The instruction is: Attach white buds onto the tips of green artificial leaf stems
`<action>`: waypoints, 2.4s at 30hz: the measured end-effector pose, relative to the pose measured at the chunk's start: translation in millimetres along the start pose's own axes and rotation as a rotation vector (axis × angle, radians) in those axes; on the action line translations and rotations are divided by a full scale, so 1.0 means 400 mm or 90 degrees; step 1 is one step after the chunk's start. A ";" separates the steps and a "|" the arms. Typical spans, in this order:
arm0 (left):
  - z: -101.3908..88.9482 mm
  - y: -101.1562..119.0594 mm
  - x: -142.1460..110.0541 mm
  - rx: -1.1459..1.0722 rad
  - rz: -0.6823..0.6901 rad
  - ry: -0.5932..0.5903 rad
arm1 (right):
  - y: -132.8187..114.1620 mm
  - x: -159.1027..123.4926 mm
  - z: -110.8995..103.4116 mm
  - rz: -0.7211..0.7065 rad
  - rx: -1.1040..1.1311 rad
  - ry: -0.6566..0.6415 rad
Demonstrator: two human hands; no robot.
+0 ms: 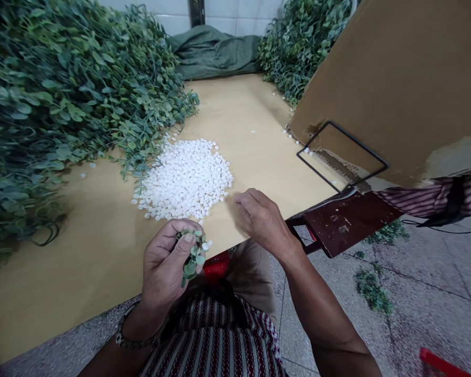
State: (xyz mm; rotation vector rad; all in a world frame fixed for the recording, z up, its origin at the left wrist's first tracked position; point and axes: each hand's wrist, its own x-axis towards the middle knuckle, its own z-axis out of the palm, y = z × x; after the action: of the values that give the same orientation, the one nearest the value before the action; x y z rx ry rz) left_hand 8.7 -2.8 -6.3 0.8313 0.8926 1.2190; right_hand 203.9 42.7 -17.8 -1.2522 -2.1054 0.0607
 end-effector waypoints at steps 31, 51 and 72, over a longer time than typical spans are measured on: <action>-0.005 0.009 0.002 0.023 -0.003 -0.052 | 0.036 -0.022 -0.048 -0.015 -0.058 -0.027; 0.010 0.002 -0.002 0.140 0.117 -0.063 | -0.160 -0.038 0.008 0.265 0.675 0.063; 0.026 0.013 -0.004 0.240 0.113 -0.018 | -0.185 -0.053 0.037 0.245 0.596 0.131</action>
State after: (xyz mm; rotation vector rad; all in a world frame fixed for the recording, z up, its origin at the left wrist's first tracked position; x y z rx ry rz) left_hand 15.8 -4.3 3.0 1.2483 1.0596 1.2045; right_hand 145.9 -9.6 -13.4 -0.9732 -1.3318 0.9266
